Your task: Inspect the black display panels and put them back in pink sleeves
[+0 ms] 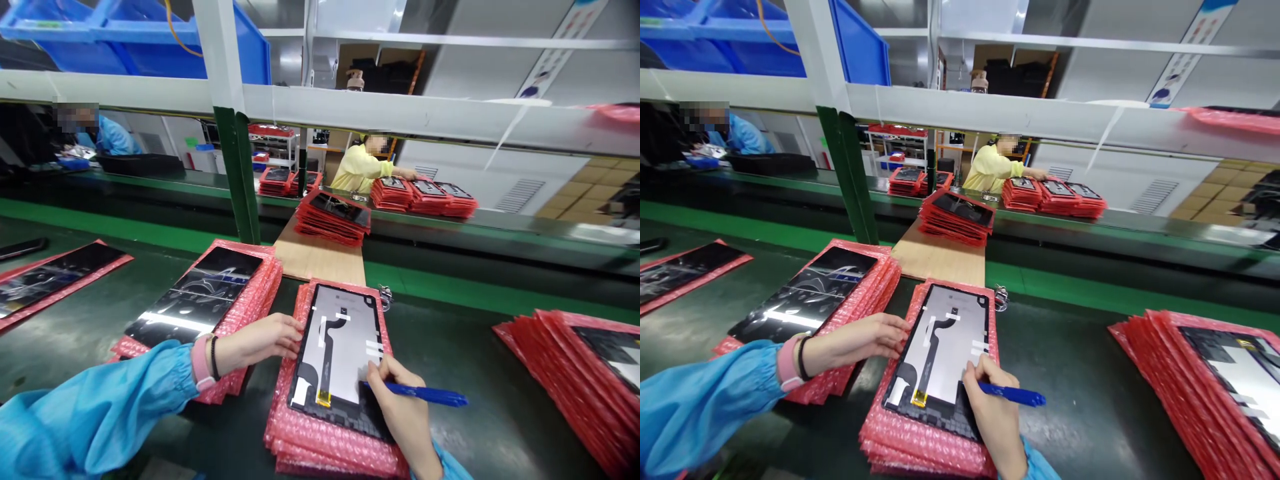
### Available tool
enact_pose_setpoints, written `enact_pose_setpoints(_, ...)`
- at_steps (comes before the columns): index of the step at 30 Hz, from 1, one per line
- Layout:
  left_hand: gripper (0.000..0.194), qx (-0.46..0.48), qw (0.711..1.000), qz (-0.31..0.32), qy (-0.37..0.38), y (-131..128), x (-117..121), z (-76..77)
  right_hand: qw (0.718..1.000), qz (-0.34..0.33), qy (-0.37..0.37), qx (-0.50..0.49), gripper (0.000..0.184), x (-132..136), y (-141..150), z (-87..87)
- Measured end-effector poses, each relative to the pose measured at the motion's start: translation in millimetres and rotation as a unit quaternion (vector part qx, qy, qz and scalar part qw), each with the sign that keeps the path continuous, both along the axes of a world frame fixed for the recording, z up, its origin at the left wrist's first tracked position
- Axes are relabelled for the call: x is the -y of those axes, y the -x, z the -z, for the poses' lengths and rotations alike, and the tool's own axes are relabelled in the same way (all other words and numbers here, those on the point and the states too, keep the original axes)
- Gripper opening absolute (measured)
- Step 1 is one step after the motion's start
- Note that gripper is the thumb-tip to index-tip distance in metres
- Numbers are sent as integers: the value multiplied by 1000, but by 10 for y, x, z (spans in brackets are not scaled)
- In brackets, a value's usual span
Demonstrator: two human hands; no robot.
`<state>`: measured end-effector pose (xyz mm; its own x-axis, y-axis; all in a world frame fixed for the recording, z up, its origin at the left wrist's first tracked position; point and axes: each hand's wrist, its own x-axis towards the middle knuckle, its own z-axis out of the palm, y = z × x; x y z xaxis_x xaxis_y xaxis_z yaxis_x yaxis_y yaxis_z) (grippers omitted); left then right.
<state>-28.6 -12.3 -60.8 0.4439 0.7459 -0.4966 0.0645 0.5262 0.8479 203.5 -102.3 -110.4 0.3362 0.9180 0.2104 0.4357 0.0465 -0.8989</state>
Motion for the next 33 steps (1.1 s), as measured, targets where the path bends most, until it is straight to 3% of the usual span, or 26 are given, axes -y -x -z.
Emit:
enact_pose_setpoints(8, 29, 20, 1000, 1, 18, -67, -103, -59, 996, 16, -5, -91, 38, -10, -49, 27)
enact_pose_setpoints(12, 24, 40, 999, 20, -6, -352, -206, -91, 981, 9, -17, -196, 44, -41, -88, 58)
enact_pose_setpoints(15, 21, 63, 997, -1, -42, -634, -240, -35, 964, -9, -27, -263, 47, -48, -85, 35)
enact_pose_setpoints(19, 33, 73, 989, -30, -125, -803, -239, -25, 953, -31, -42, -300, 44, -9, -199, -78)
enact_pose_setpoints(23, 46, 101, 959, -45, -261, -755, -237, -312, 951, 0, -94, -294, 43, 7, -527, -272)
enact_pose_setpoints(27, 40, 136, 921, -51, -362, -758, -239, -692, 951, 45, -139, -274, 30, -80, -786, -554)
enact_pose_setpoints(30, 38, 189, 901, -68, -384, -802, -252, -870, 944, 33, -147, -294, 37, -166, -802, -772)
enact_pose_setpoints(33, 42, 220, 899, -101, -365, -827, -277, -959, 931, -1, -150, -333, 42, -227, -723, -915)
